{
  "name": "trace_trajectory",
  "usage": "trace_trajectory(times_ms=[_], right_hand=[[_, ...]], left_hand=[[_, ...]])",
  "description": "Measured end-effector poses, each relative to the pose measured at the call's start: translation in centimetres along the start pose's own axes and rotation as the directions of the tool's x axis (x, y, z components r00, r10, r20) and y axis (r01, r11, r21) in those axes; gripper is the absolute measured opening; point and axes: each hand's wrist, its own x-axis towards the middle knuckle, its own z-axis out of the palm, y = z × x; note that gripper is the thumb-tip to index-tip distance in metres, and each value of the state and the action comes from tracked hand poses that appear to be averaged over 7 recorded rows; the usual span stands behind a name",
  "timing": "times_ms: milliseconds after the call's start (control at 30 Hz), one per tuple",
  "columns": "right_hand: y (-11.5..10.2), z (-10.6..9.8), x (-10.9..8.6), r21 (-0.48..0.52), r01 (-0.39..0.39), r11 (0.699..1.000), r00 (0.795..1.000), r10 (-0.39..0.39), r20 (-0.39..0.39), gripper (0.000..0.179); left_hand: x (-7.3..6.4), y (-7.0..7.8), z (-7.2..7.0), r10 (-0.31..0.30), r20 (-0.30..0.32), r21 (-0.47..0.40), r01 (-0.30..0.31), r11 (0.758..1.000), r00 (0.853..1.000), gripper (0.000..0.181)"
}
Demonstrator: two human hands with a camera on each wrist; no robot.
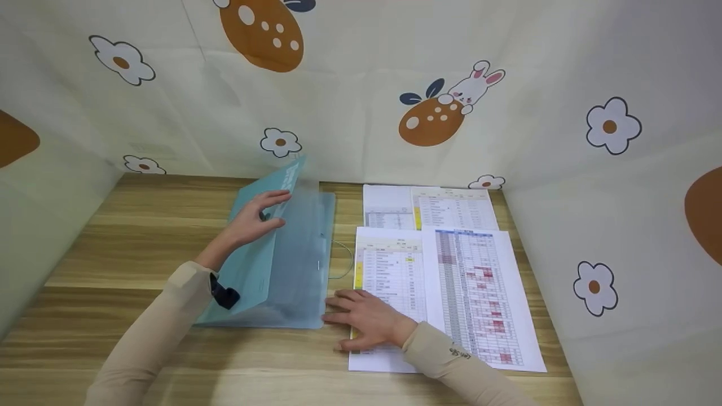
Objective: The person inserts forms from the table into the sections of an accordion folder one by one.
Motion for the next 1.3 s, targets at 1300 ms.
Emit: trace_trajectory(times_ms=[1300], right_hand=[[6.1,-7.4,-9.5,0.126,-0.571,0.811,0.790,0.585,-0.184,0.049]], left_hand=[[-0.1,-0.2,0.1,0.057,0.006,0.006,-0.058,0.998,0.998,0.050]])
